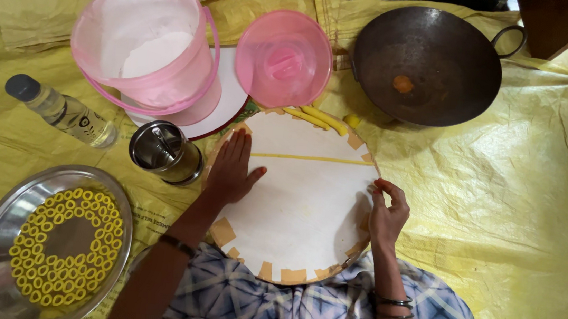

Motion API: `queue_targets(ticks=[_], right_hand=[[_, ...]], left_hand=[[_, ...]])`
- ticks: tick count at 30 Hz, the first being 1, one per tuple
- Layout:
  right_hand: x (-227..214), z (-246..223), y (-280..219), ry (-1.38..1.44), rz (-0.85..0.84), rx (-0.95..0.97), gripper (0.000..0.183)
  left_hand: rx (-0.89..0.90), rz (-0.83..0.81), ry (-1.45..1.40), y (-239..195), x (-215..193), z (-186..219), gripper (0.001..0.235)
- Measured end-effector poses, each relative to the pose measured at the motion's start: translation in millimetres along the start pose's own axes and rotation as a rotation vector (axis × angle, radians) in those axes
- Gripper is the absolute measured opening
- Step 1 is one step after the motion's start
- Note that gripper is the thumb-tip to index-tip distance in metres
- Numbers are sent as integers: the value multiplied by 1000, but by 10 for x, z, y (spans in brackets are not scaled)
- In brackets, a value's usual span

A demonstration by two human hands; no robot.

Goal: The person rolls a yellow dough strip on a wooden board and then shapes it into small rings by hand. The finished rings are placed on a metal tray.

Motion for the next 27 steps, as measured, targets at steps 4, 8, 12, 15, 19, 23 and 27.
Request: queue_targets(ticks=[4,8,12,15,19,23,27], right_hand=[[-2,-29,-37,9,-14,0,26],[14,-58,-59,22,-22,18,24],[44,-11,-39,83,-48,93,23],[27,-4,-16,55,-27,42,22],[12,7,5,32,-12,32,23],[7,-3,-2,26,-11,22,22],[14,7,-30,47,-20,76,21]], left_hand=[[7,-63,-42,-445,-57,270,92],[54,-65,-30,-654,-71,440,92],[54,5,22,-370,27,315,91],[20,64,33,68,111,64,88],[-30,121,10,464,113,-166,88],[41,50,-1,339,79,-65,86],[107,11,-42,-216,-43,273,88]])
Point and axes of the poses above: each hand's wrist, its own y-axis towards the middle knuckle, its own x-axis out of the palm, z = x × y, the point moved 5 cm from there along y, towards the middle knuckle, and after that the axes turned 13 degrees about x, right-handed, at the moved point
